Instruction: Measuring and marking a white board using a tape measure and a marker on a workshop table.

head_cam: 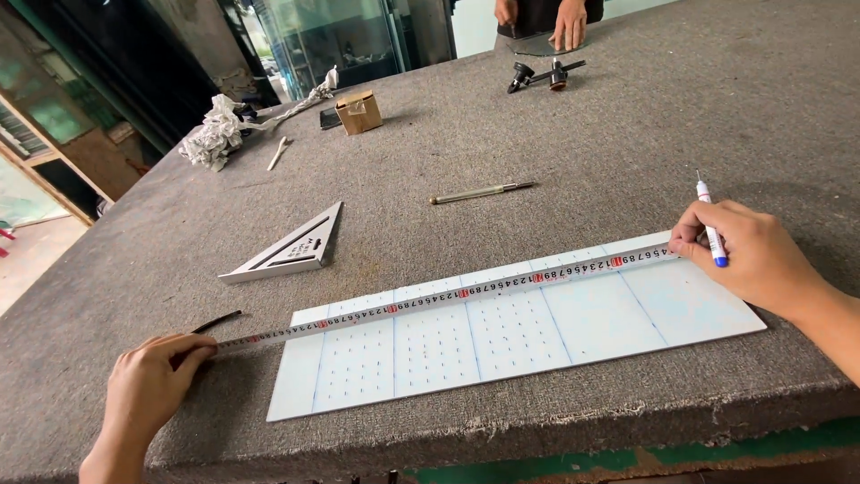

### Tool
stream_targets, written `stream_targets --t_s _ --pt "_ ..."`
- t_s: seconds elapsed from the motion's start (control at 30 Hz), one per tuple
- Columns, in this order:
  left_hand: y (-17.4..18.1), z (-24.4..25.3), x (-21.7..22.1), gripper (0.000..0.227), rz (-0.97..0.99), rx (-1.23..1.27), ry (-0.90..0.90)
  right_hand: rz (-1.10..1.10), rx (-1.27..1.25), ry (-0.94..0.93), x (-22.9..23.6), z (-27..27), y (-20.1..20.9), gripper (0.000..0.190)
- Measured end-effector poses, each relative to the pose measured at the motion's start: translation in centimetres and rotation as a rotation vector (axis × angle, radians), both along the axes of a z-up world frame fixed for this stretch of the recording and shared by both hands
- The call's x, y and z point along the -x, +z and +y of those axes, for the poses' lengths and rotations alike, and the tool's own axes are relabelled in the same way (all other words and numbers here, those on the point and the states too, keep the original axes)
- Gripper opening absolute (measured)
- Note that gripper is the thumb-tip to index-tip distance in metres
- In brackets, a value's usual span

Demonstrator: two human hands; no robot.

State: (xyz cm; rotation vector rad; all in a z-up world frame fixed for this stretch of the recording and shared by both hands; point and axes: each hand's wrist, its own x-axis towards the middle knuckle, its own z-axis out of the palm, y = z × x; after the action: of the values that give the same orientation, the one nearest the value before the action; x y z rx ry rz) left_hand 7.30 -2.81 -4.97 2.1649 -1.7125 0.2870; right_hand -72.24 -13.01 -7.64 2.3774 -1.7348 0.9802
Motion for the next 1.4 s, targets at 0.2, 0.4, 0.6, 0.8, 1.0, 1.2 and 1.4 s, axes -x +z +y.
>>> stream_targets --t_s 0.2,0.4,0.6,0.8,1.0,1.2,1.4 --pt "-0.8 1.3 -2.0 0.021 0.029 -0.040 0.004 -0.010 0.034 0.044 -0.1 0.8 0.4 0.012" --pt "-1.5 1.1 -2.9 0.021 -0.010 -0.063 0.045 -0.020 -0.013 0.064 0.3 1.0 0.5 0.012" --pt "-1.3 1.8 -2.5 0.020 0.045 0.017 -0.065 -0.010 -0.028 0.023 0.4 0.9 0.2 0.012" --pt "-0.7 1.9 -1.6 0.018 0.026 -0.001 0.002 -0.031 -0.009 0.029 1.2 0.3 -0.7 0.016" --pt "-1.9 1.5 -3.7 0.011 0.098 0.130 -0.143 -0.074 0.003 0.045 1.9 -0.3 -1.6 0.021" --pt "-0.9 1.8 -2.5 0.010 0.123 0.060 -0.039 -0.081 -0.073 -0.001 1.2 0.4 -0.3 0.018" --pt "-1.1 0.8 -3.2 0.011 0.113 0.037 -0.007 -0.113 -0.095 0.022 1.2 0.3 -0.3 0.019"
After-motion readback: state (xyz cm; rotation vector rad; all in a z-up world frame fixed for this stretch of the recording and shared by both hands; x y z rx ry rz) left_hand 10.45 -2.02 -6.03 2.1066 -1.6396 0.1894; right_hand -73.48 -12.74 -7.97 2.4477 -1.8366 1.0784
